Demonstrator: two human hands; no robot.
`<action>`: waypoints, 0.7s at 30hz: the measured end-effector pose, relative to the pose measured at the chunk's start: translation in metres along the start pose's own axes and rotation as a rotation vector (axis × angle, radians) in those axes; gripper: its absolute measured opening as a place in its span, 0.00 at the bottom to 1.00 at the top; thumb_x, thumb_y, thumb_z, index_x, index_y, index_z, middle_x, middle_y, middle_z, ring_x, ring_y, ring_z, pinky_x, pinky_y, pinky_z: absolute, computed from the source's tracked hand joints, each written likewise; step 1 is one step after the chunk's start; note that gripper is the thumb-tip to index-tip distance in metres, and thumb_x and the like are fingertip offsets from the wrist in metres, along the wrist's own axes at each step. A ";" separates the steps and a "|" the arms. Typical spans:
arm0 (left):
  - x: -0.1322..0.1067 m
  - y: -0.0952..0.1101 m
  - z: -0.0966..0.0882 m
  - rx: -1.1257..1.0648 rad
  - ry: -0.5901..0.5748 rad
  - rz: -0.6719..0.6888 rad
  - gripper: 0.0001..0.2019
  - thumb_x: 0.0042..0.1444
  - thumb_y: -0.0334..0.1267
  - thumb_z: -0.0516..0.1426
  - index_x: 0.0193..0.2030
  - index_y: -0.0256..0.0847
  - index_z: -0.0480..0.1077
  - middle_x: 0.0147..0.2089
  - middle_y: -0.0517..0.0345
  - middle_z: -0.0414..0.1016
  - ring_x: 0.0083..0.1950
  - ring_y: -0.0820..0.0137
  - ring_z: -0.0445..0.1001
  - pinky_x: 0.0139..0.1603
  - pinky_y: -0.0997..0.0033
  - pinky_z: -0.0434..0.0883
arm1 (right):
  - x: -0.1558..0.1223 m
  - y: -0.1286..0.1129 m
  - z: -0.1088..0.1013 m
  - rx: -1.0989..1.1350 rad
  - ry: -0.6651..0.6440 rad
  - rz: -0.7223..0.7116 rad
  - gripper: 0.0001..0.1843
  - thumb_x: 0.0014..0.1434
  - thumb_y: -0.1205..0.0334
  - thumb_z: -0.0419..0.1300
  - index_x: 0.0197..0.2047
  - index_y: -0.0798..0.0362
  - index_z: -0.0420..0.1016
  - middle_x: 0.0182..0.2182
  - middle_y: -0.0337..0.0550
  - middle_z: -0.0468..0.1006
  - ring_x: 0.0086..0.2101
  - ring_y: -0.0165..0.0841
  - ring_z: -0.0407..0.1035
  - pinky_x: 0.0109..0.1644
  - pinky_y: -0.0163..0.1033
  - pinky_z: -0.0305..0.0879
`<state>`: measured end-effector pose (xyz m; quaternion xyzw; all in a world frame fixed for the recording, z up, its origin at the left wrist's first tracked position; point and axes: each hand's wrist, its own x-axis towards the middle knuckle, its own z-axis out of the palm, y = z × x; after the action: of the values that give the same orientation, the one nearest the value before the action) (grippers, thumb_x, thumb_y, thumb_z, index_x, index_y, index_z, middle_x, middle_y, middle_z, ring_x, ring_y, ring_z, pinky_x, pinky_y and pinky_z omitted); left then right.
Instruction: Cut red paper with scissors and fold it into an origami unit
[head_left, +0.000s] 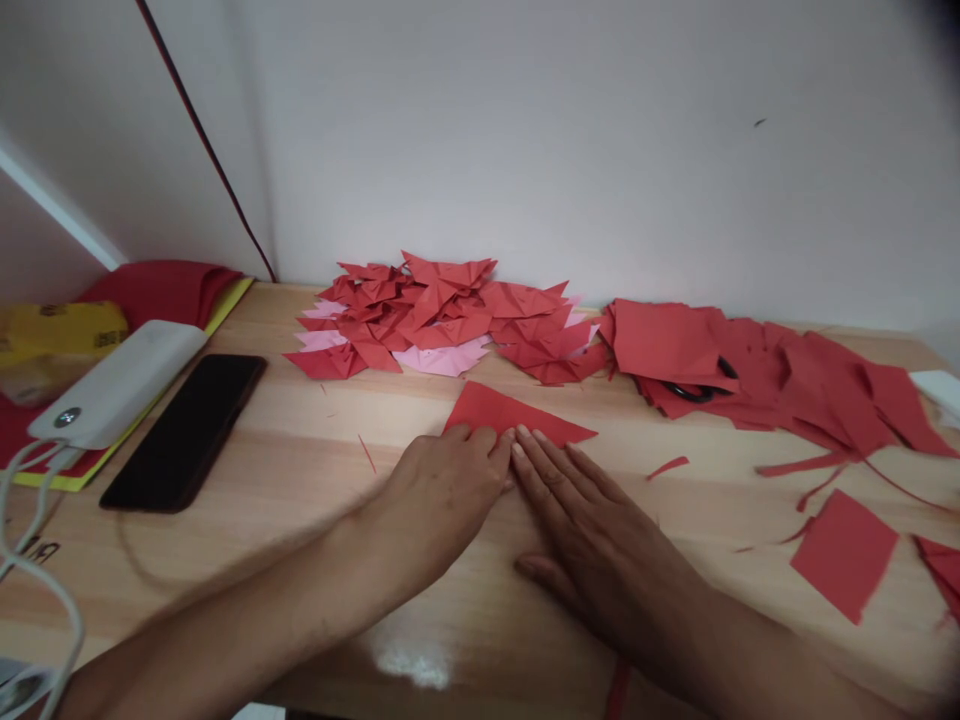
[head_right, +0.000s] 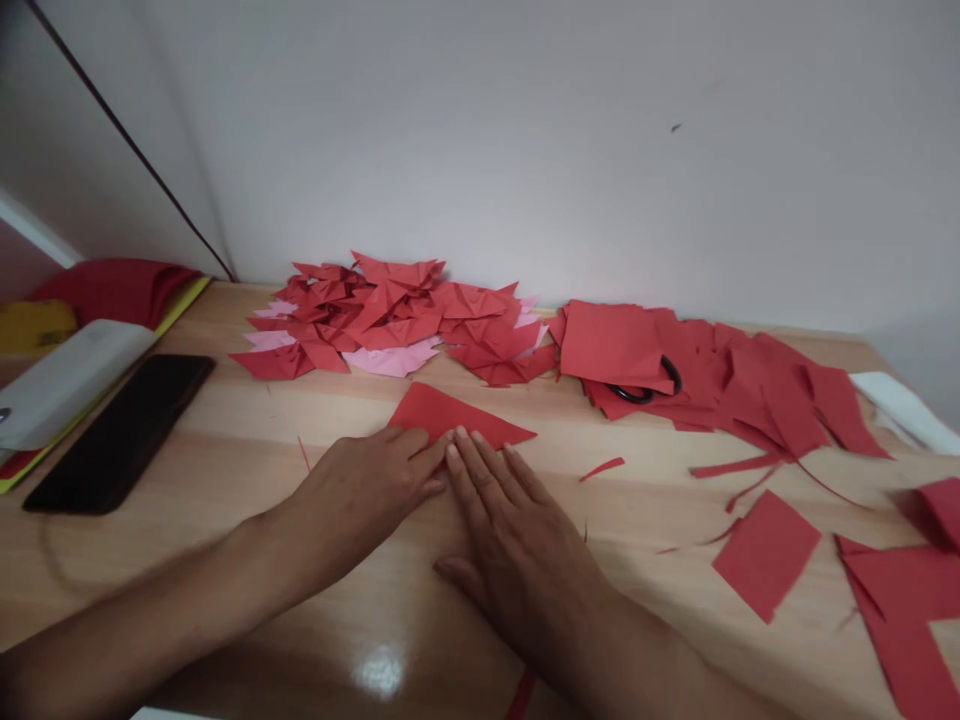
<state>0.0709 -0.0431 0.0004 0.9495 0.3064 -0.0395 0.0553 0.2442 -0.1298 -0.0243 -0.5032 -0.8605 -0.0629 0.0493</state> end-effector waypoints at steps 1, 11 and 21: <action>0.000 0.000 0.001 0.010 0.004 0.005 0.15 0.65 0.38 0.50 0.56 0.38 0.65 0.40 0.54 0.72 0.40 0.64 0.72 0.32 0.68 0.69 | -0.001 0.001 0.001 -0.004 -0.007 0.008 0.38 0.60 0.51 0.55 0.66 0.69 0.56 0.65 0.62 0.55 0.63 0.46 0.54 0.61 0.54 0.63; 0.001 0.003 -0.001 0.046 -0.030 -0.021 0.20 0.64 0.39 0.50 0.61 0.37 0.62 0.43 0.51 0.73 0.43 0.60 0.73 0.33 0.65 0.69 | -0.014 0.019 -0.001 -0.087 0.001 0.107 0.38 0.63 0.46 0.49 0.62 0.72 0.61 0.63 0.70 0.59 0.61 0.50 0.58 0.60 0.53 0.63; -0.001 0.002 0.001 0.069 0.059 -0.004 0.15 0.65 0.37 0.50 0.57 0.38 0.64 0.41 0.51 0.72 0.42 0.62 0.71 0.34 0.66 0.69 | -0.015 0.022 -0.003 -0.146 -0.027 0.136 0.38 0.62 0.46 0.51 0.61 0.74 0.63 0.62 0.72 0.59 0.60 0.52 0.60 0.58 0.54 0.65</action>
<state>0.0713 -0.0448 -0.0002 0.9510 0.3082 -0.0220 0.0135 0.2709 -0.1325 -0.0221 -0.5636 -0.8180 -0.1152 0.0052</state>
